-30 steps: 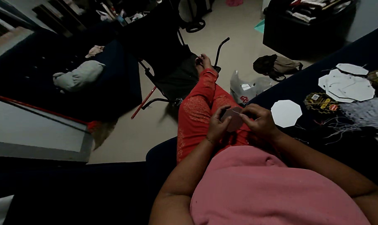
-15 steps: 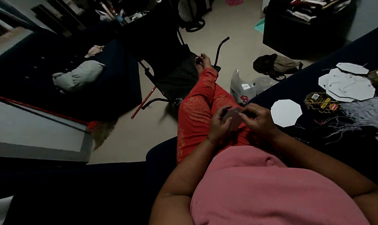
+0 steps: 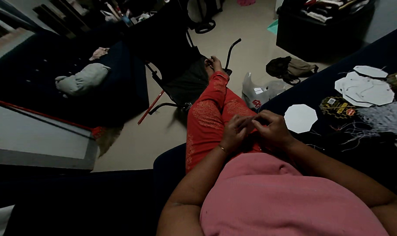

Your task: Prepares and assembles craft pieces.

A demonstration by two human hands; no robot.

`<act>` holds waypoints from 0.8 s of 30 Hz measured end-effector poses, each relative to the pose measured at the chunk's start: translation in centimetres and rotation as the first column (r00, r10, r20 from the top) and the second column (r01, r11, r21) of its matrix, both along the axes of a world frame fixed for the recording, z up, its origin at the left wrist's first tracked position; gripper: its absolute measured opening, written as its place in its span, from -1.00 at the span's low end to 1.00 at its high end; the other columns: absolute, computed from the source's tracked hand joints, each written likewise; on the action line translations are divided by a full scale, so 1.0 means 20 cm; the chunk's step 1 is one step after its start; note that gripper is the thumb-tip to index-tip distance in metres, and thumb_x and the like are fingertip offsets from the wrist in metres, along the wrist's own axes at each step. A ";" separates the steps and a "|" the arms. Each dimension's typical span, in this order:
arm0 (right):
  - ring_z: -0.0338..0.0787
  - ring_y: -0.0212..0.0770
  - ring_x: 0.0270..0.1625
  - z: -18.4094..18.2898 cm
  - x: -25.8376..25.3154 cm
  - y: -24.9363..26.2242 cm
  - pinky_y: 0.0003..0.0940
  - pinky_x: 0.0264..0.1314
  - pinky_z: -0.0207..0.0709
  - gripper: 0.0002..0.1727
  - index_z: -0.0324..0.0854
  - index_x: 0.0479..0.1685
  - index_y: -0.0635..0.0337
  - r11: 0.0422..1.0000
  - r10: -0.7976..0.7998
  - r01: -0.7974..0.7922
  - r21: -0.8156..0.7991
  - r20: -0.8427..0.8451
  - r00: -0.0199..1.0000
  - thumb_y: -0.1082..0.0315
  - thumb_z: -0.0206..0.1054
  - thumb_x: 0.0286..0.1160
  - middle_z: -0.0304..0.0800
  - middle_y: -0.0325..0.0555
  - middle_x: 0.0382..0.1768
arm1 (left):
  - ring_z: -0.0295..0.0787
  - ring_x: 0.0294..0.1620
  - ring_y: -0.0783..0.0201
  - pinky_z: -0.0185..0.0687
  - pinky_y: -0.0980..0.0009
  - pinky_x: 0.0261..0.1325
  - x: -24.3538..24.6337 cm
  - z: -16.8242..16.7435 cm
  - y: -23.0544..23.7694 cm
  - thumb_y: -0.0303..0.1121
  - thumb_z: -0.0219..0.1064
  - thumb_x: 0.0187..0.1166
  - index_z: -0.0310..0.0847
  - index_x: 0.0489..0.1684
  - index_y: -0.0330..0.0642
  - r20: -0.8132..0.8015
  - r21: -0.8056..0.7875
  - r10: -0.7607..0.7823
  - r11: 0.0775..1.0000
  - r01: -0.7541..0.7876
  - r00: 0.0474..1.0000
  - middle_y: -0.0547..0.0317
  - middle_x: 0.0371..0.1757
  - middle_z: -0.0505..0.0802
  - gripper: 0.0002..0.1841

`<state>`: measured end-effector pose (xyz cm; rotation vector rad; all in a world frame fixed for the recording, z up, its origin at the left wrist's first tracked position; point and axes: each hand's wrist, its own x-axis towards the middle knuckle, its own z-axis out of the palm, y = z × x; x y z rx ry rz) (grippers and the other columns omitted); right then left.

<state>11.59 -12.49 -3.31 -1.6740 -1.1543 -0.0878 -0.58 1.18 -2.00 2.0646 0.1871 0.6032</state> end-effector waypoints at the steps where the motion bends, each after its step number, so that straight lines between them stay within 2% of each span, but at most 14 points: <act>1: 0.79 -0.33 -0.25 0.00 0.00 -0.01 -0.39 -0.13 0.71 -0.80 0.81 -0.29 0.25 1.000 0.007 -0.008 -0.008 -0.020 1.000 0.30 0.36 0.51 0.83 -0.07 -0.27 | 0.76 0.01 0.31 0.66 0.41 0.22 0.00 0.00 0.00 -0.60 0.27 0.49 0.81 0.07 -0.42 0.000 0.009 -0.006 1.000 0.006 1.000 -0.07 -0.05 0.84 -0.73; 3: 0.80 -0.39 -0.25 0.02 0.01 -0.04 -0.42 -0.09 0.72 -0.77 0.81 -0.24 0.24 1.000 0.020 -0.022 -0.017 -0.107 0.994 0.23 0.40 0.54 0.85 -0.12 -0.27 | 0.75 -0.04 0.31 0.66 0.42 0.18 0.00 0.00 0.00 -0.60 0.28 0.48 0.82 -0.05 -0.44 0.013 0.051 -0.009 0.999 0.008 1.000 -0.07 -0.12 0.83 -0.78; 5: 0.79 -0.41 -0.33 0.05 0.02 -0.07 -0.42 -0.17 0.72 -0.75 0.76 -0.17 0.28 0.999 0.018 -0.026 -0.023 -0.298 0.954 0.22 0.43 0.54 0.83 -0.14 -0.32 | 0.77 -0.09 0.27 0.68 0.39 0.13 -0.01 -0.02 0.00 -0.61 0.32 0.46 0.85 -0.09 -0.41 0.102 0.161 -0.016 0.987 -0.001 0.995 -0.08 -0.15 0.83 -0.80; 7: 0.83 -0.35 -0.32 0.10 0.05 -0.09 -0.40 -0.20 0.77 -0.72 0.59 0.06 0.31 0.994 0.040 -0.088 -0.059 -0.567 0.823 0.26 0.38 0.62 0.81 -0.14 -0.27 | 0.77 -0.11 0.26 0.71 0.42 0.11 0.00 -0.03 0.01 -0.60 0.36 0.48 0.87 -0.08 -0.35 0.230 0.283 -0.044 0.959 -0.023 0.972 -0.09 -0.14 0.81 -0.81; 9: 0.84 -0.37 -0.21 0.15 0.08 -0.11 -0.40 -0.12 0.74 -0.56 0.40 0.40 0.25 0.977 0.069 -0.196 -0.082 -0.747 0.661 0.27 0.34 0.66 0.84 -0.17 -0.17 | 0.78 -0.06 0.21 0.73 0.39 0.16 0.00 -0.03 0.01 -0.64 0.37 0.46 0.87 -0.09 -0.35 0.318 0.373 -0.093 0.927 -0.034 0.944 -0.15 -0.10 0.81 -0.81; 10: 0.85 -0.39 -0.13 0.17 0.09 -0.12 -0.41 -0.04 0.75 -0.43 0.31 0.55 0.23 0.964 0.108 -0.259 -0.068 -0.785 0.611 0.28 0.37 0.60 0.85 -0.17 -0.08 | 0.79 -0.02 0.17 0.72 0.36 0.20 0.01 -0.03 0.01 -0.64 0.37 0.46 0.86 -0.10 -0.35 0.339 0.416 -0.121 0.909 -0.033 0.933 -0.18 -0.08 0.81 -0.81; 12: 0.86 -0.36 -0.05 0.16 0.10 -0.11 -0.39 0.06 0.77 -0.15 0.24 0.67 0.21 0.943 0.159 -0.329 -0.049 -0.803 0.574 0.33 0.53 0.30 0.84 -0.13 0.04 | 0.81 0.04 0.10 0.72 0.32 0.26 0.01 -0.03 0.01 -0.64 0.40 0.44 0.87 -0.09 -0.34 0.345 0.488 -0.151 0.872 -0.040 0.926 -0.21 -0.04 0.83 -0.81; 14: 0.88 -0.29 0.00 0.15 0.10 -0.10 -0.36 0.09 0.79 -0.12 0.34 0.63 0.22 0.949 0.148 -0.312 -0.048 -0.804 0.576 0.46 0.62 0.14 0.84 -0.07 0.11 | 0.81 0.11 0.05 0.70 0.29 0.31 0.01 -0.05 0.02 -0.62 0.43 0.41 0.88 -0.06 -0.30 0.323 0.539 -0.153 0.841 -0.049 0.934 -0.22 0.00 0.84 -0.79; 16: 0.88 -0.25 -0.06 0.13 0.10 -0.10 -0.34 0.02 0.80 -0.28 0.51 0.49 0.27 0.966 0.117 -0.254 -0.052 -0.786 0.607 0.55 0.59 0.18 0.86 -0.02 0.05 | 0.80 0.19 -0.05 0.67 0.19 0.37 0.01 -0.05 0.03 -0.61 0.47 0.35 0.89 -0.02 -0.30 0.272 0.549 -0.140 0.835 -0.034 0.952 -0.24 0.08 0.85 -0.75; 18: 0.87 -0.28 -0.17 0.11 0.11 -0.10 -0.35 -0.07 0.80 -0.50 0.64 0.29 0.28 0.981 0.094 -0.188 -0.042 -0.751 0.654 0.54 0.54 0.28 0.87 -0.05 -0.09 | 0.68 0.37 -0.20 0.57 0.03 0.48 0.00 -0.03 0.03 -0.59 0.58 0.19 0.78 0.16 -0.42 0.165 0.478 -0.131 0.878 0.037 0.977 -0.35 0.28 0.76 -0.55; 19: 0.85 -0.32 -0.23 0.10 0.11 -0.10 -0.38 -0.12 0.78 -0.61 0.69 0.19 0.27 0.987 0.084 -0.156 -0.034 -0.723 0.686 0.51 0.53 0.34 0.87 -0.09 -0.15 | 0.58 0.50 -0.24 0.51 -0.03 0.55 0.00 -0.02 0.04 -0.49 0.67 0.11 0.65 0.34 -0.49 0.087 0.401 -0.131 0.912 0.085 0.988 -0.41 0.44 0.65 -0.33; 21: 0.77 -0.41 -0.38 0.07 0.12 -0.10 -0.46 -0.25 0.71 -0.78 0.75 0.02 0.24 0.997 0.049 -0.080 -0.016 -0.669 0.742 0.46 0.49 0.42 0.84 -0.18 -0.31 | 0.42 0.64 -0.16 0.42 0.01 0.62 -0.01 0.00 0.04 -0.19 0.80 0.01 0.25 0.67 -0.55 -0.063 0.156 -0.165 0.972 0.173 0.984 -0.41 0.66 0.41 0.13; 23: 0.75 -0.45 -0.41 0.05 0.12 -0.11 -0.48 -0.27 0.70 -0.87 0.76 -0.08 0.25 1.000 0.014 -0.020 -0.002 -0.629 0.778 0.45 0.46 0.48 0.83 -0.22 -0.36 | 0.59 0.48 -0.02 0.58 0.16 0.47 0.00 0.01 0.04 -0.21 0.76 -0.02 0.05 0.76 -0.56 -0.116 -0.070 -0.189 0.981 0.182 0.975 -0.36 0.57 0.52 0.23; 24: 0.73 -0.46 -0.42 0.05 0.12 -0.11 -0.49 -0.28 0.68 -0.90 0.76 -0.12 0.26 1.000 -0.003 0.004 0.001 -0.610 0.792 0.44 0.45 0.50 0.81 -0.22 -0.38 | 0.66 0.39 0.04 0.62 0.22 0.42 0.00 0.03 0.03 -0.32 0.70 0.12 0.02 0.76 -0.57 -0.141 -0.151 -0.188 0.974 0.166 0.972 -0.36 0.47 0.60 0.13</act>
